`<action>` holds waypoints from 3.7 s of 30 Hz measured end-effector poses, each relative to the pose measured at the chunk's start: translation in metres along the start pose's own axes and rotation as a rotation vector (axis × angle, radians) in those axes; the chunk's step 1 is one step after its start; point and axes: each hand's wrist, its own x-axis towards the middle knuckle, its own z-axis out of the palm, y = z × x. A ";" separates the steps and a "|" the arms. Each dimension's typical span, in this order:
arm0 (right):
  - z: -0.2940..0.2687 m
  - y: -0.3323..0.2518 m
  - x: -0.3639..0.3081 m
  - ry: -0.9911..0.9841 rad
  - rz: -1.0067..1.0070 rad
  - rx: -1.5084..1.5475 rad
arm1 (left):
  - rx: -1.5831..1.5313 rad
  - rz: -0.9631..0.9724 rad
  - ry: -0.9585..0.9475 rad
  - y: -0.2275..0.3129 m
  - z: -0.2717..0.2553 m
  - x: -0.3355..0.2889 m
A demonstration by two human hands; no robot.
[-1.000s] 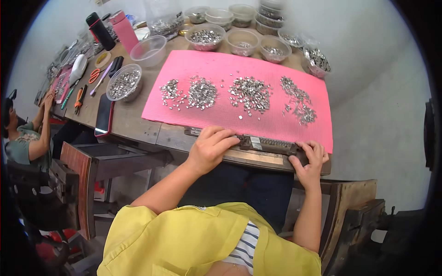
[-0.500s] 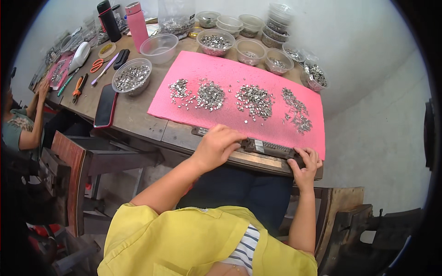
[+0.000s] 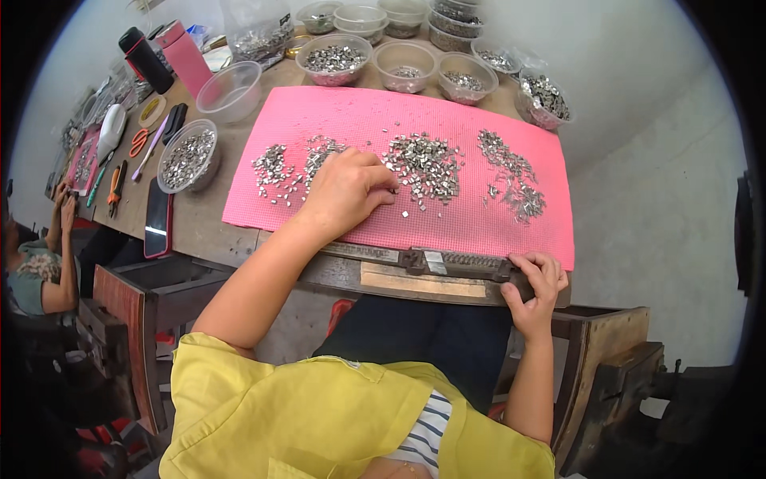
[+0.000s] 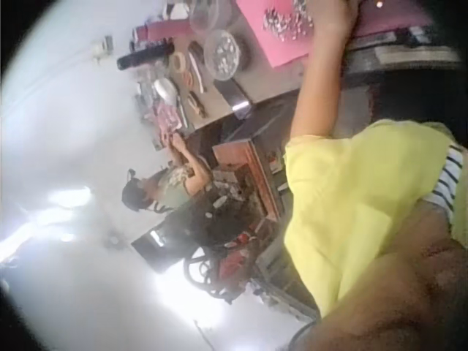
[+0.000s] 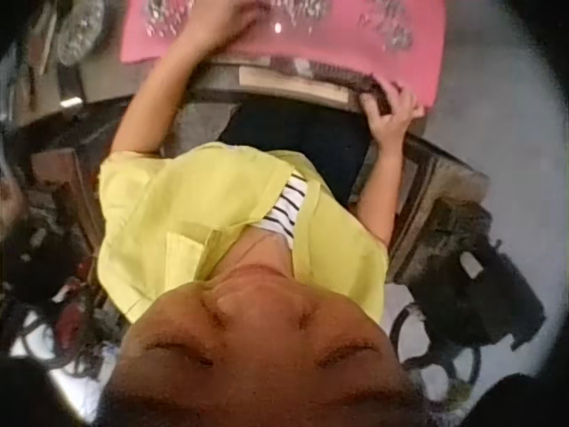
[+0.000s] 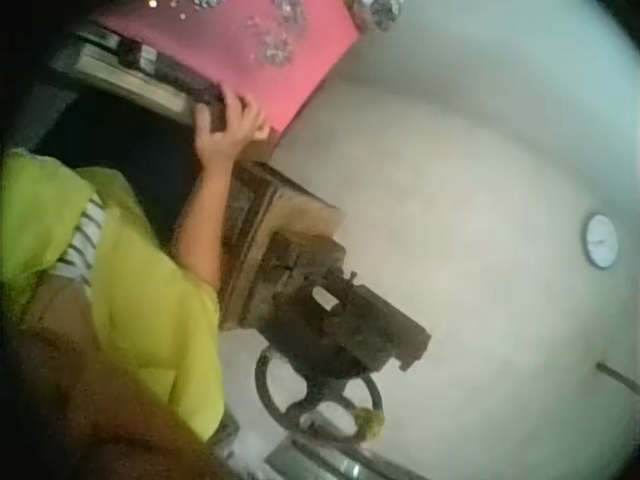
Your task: The person places small metal pieces into a metal fixture by hand, presses the fixture using a manual press machine, and inserts additional metal pieces into the fixture.
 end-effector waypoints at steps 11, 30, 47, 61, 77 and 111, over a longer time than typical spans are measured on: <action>-0.021 -0.001 0.018 -0.059 0.059 0.232 | 0.067 -0.025 -0.093 -0.006 -0.001 0.016; 0.069 -0.074 0.127 -0.078 -0.244 -0.017 | -0.090 -0.098 0.001 0.014 -0.006 -0.019; 0.077 -0.079 0.156 -0.320 -0.149 -0.083 | 0.009 -0.089 -0.014 0.021 -0.015 -0.016; 0.019 -0.076 0.098 -0.323 -0.033 0.160 | -0.234 -0.145 0.036 0.054 -0.013 -0.021; 0.028 -0.076 0.052 -0.111 -0.186 -0.091 | -0.122 0.059 0.115 0.095 0.042 -0.027; 0.035 -0.081 0.071 -0.289 -0.357 -0.229 | -0.237 -0.122 0.067 0.096 0.033 -0.033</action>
